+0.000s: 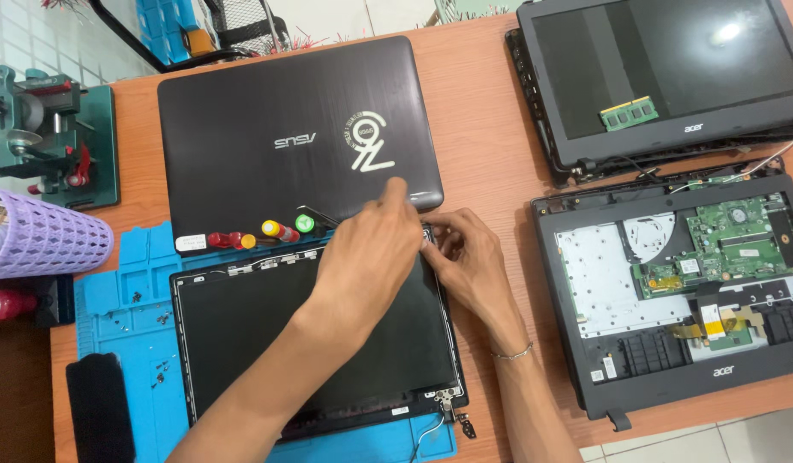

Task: The person uses a screwdriver to remove screws from a laptop screen frame, removes the frame by hand, and then presses the frame back onto a different laptop screen assembly.

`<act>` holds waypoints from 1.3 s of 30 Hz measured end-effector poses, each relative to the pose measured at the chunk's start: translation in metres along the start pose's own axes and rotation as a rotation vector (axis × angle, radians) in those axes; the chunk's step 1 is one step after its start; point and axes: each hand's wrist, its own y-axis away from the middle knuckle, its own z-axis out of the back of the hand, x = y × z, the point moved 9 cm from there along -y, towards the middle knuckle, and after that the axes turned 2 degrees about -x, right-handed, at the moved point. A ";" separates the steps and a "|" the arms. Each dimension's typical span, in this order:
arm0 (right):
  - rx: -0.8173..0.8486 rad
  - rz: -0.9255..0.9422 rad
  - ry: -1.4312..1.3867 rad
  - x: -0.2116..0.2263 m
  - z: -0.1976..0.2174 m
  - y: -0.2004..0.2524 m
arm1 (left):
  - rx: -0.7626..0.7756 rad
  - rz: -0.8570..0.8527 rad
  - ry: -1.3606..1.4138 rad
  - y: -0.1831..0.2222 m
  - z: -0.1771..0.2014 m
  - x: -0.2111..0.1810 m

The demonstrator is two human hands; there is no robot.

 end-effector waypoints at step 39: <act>-0.011 -0.009 -0.006 0.002 0.001 0.001 | -0.014 -0.056 0.028 -0.001 -0.002 -0.007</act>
